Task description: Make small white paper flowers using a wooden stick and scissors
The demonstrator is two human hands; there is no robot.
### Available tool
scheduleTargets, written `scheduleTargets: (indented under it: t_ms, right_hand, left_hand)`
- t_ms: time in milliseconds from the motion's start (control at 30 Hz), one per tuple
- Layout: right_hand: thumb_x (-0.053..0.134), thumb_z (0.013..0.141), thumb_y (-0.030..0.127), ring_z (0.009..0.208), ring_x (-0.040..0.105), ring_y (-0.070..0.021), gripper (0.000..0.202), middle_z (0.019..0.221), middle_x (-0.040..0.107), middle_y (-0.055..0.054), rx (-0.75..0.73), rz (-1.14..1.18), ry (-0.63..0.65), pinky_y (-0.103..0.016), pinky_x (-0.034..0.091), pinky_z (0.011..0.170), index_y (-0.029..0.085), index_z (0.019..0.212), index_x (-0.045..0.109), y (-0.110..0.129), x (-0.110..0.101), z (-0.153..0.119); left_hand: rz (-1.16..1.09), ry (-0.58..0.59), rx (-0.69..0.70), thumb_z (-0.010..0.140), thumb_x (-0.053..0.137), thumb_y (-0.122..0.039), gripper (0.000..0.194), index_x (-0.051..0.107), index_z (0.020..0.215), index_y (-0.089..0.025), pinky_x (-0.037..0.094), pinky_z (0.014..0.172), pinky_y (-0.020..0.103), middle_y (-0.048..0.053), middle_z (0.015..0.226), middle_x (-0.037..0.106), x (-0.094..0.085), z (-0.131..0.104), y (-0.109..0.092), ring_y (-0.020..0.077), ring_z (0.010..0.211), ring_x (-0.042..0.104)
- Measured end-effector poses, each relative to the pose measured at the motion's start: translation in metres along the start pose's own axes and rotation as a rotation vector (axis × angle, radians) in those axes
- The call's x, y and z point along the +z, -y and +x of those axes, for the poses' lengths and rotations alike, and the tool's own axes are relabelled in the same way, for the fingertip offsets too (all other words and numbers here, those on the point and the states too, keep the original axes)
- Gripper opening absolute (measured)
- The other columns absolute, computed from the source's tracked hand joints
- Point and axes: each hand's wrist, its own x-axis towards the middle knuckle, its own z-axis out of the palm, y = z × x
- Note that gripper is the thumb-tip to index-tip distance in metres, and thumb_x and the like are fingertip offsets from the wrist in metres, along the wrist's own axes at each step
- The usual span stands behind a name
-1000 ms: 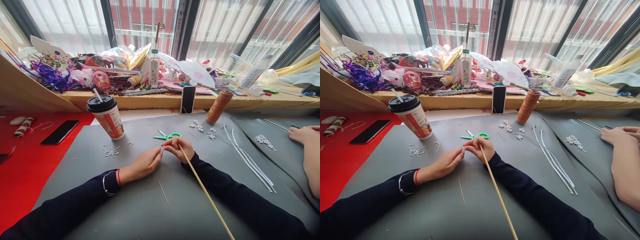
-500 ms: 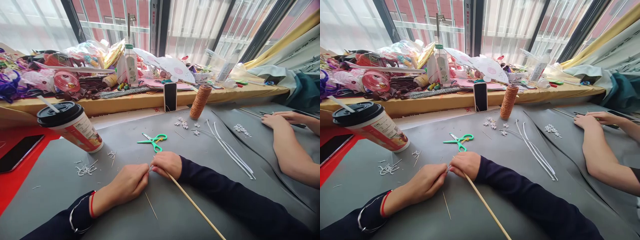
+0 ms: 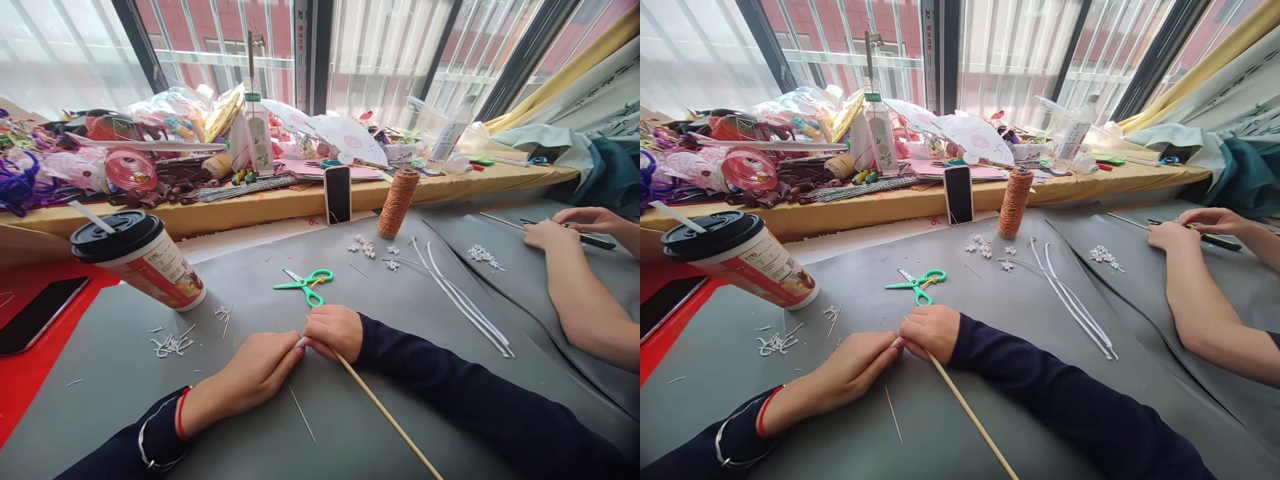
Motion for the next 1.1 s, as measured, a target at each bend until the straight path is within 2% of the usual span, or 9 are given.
scheduleTargets:
  t_ms: [167, 267, 433, 533, 633, 733, 867, 1033, 1100]
  right_hand:
    - [0.032, 0.089, 0.029, 0.059, 0.043, -0.0132, 0.021, 0.063, 0.053, -0.002, 0.019, -0.014, -0.095, -0.025, 0.036, 0.059, 0.018, 0.079, 0.046, -0.002, 0.001, 0.000]
    - [0.029, 0.090, 0.038, 0.066, 0.048, -0.0142, 0.029, 0.070, 0.057, -0.004, -0.008, 0.015, -0.107, -0.026, 0.039, 0.062, 0.016, 0.091, 0.048, -0.004, -0.002, -0.001]
    - [0.029, 0.090, 0.039, 0.072, 0.051, -0.0133, 0.032, 0.081, 0.060, -0.006, -0.106, 0.079, -0.081, -0.025, 0.041, 0.067, 0.016, 0.103, 0.047, -0.001, -0.011, -0.002]
    - [0.031, 0.089, 0.041, 0.071, 0.051, -0.0129, 0.032, 0.081, 0.060, -0.006, -0.159, 0.112, -0.058, -0.025, 0.041, 0.066, 0.017, 0.098, 0.049, 0.001, -0.015, -0.003]
    - [0.031, 0.089, 0.042, 0.068, 0.050, -0.0126, 0.033, 0.076, 0.060, -0.005, -0.180, 0.124, -0.030, -0.025, 0.039, 0.063, 0.017, 0.094, 0.051, 0.000, -0.017, -0.004]
    - [0.034, 0.089, 0.040, 0.064, 0.049, -0.0121, 0.029, 0.075, 0.061, -0.004, -0.171, 0.108, -0.023, -0.025, 0.038, 0.061, 0.018, 0.090, 0.052, -0.001, -0.019, -0.004]
    - [0.039, 0.087, 0.040, 0.064, 0.047, -0.0120, 0.026, 0.075, 0.061, -0.003, -0.198, 0.089, -0.041, -0.025, 0.037, 0.059, 0.017, 0.087, 0.051, -0.002, -0.018, -0.002]
    - [0.035, 0.089, 0.038, 0.063, 0.046, -0.0117, 0.027, 0.072, 0.060, -0.003, -0.184, 0.095, -0.053, -0.024, 0.037, 0.059, 0.017, 0.078, 0.049, -0.002, -0.014, -0.001]
    - [0.032, 0.090, 0.036, 0.063, 0.046, -0.0117, 0.028, 0.072, 0.059, -0.003, -0.163, 0.114, -0.058, -0.024, 0.038, 0.060, 0.017, 0.077, 0.048, -0.003, -0.012, -0.001]
  left_hand:
    - [-0.157, -0.030, -0.038, 0.090, 0.021, -0.032, 0.028, 0.038, 0.073, -0.018, 0.031, 0.060, 0.023, -0.001, 0.066, 0.044, -0.002, -0.001, -0.004, 0.0116, 0.060, 0.036]
    - [-0.342, 0.042, -0.059, 0.090, 0.018, -0.034, 0.032, 0.035, 0.069, -0.018, 0.030, 0.059, 0.022, -0.002, 0.064, 0.038, -0.010, -0.003, -0.010, 0.0106, 0.059, 0.033]
    - [-0.500, 0.213, -0.050, 0.089, 0.019, -0.038, 0.034, 0.036, 0.068, -0.018, 0.030, 0.059, 0.023, -0.002, 0.064, 0.037, -0.015, -0.009, -0.023, 0.0109, 0.059, 0.032]
    - [-0.657, 0.255, -0.079, 0.089, 0.019, -0.040, 0.035, 0.035, 0.067, -0.018, 0.029, 0.056, 0.024, -0.002, 0.062, 0.034, -0.012, -0.011, -0.027, 0.0105, 0.057, 0.030]
    - [-0.783, 0.230, -0.099, 0.089, 0.020, -0.043, 0.035, 0.033, 0.068, -0.018, 0.027, 0.053, 0.024, -0.003, 0.061, 0.031, -0.007, -0.011, -0.026, 0.0100, 0.055, 0.026]
    - [-0.815, 0.196, -0.079, 0.089, 0.022, -0.042, 0.033, 0.035, 0.070, -0.018, 0.025, 0.052, 0.024, -0.004, 0.061, 0.031, -0.004, -0.011, -0.025, 0.0098, 0.055, 0.024]
    - [-0.900, 0.209, -0.071, 0.089, 0.024, -0.041, 0.033, 0.035, 0.068, -0.018, 0.024, 0.051, 0.024, -0.004, 0.060, 0.030, -0.003, -0.010, -0.023, 0.0096, 0.054, 0.024]
    - [-1.029, 0.261, -0.106, 0.089, 0.026, -0.041, 0.032, 0.034, 0.069, -0.018, 0.022, 0.049, 0.024, -0.004, 0.060, 0.026, -0.003, -0.007, -0.021, 0.0088, 0.053, 0.022]
    - [-0.991, 0.219, -0.102, 0.089, 0.024, -0.042, 0.033, 0.036, 0.071, -0.017, 0.026, 0.051, 0.024, -0.004, 0.060, 0.030, -0.003, -0.006, -0.021, 0.0089, 0.053, 0.026]
